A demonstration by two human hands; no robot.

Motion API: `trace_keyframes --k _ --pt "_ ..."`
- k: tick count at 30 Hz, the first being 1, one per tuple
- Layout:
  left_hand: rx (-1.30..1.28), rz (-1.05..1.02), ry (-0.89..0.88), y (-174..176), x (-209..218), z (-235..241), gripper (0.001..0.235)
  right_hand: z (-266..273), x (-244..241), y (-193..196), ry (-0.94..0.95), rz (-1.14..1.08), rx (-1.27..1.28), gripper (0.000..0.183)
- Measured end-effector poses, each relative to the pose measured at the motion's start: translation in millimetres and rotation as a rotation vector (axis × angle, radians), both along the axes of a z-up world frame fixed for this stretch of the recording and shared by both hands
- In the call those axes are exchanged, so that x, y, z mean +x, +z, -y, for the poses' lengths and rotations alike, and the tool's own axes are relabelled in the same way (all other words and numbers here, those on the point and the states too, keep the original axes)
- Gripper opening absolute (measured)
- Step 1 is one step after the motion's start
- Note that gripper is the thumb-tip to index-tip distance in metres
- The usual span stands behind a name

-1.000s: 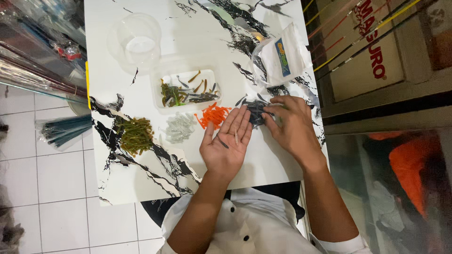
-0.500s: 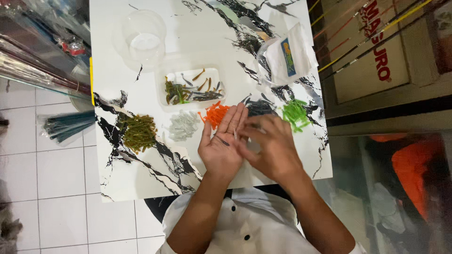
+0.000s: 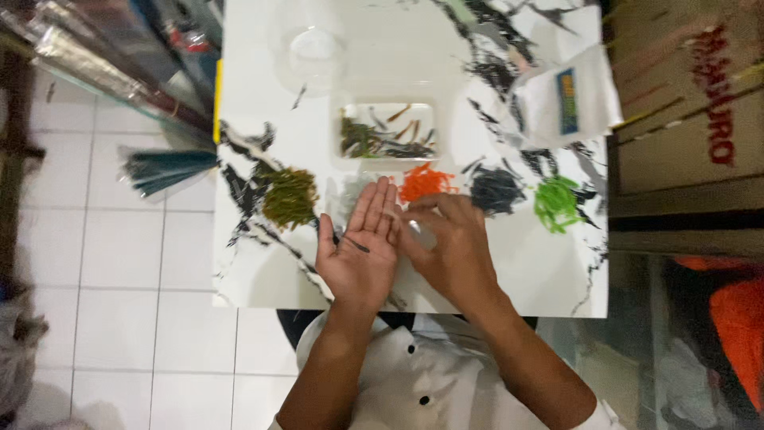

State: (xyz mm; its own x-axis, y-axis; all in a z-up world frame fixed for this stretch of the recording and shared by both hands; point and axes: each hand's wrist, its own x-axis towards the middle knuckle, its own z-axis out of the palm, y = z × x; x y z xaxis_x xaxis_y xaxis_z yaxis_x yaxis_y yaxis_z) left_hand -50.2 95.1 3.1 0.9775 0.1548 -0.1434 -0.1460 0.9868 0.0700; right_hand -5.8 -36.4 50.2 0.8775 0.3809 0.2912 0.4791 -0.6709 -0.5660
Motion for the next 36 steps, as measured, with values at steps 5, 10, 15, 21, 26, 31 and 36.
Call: trace_keyframes --k 5,10,15,21,26,31,36 --pt "-0.004 0.008 0.113 -9.3 -26.4 -39.5 0.082 -33.2 21.9 -14.4 0.047 0.041 -0.082 0.011" --pt "-0.088 -0.025 0.18 -15.2 -40.4 -56.8 0.078 -50.8 27.7 -21.2 0.084 0.026 -0.167 0.013" --pt "-0.098 -0.003 0.187 -10.5 -40.4 -53.8 0.078 -39.8 20.1 -10.9 0.032 0.01 -0.094 0.013" --pt "-0.034 0.042 0.098 -4.3 -18.4 -25.3 0.079 -23.4 -8.7 11.2 0.228 -0.088 0.133 0.016" --pt "-0.06 0.037 -0.003 0.9 3.5 9.9 0.092 -17.6 -18.3 6.9 0.223 0.071 0.038 0.014" --pt "-0.031 0.035 -0.113 -5.1 18.9 38.8 0.093 11.2 -14.6 4.5 0.089 0.099 -0.093 0.014" --pt "0.044 -0.046 -0.245 -3.8 28.5 59.7 0.093 44.8 2.7 -7.3 -0.048 0.285 -0.101 0.01"
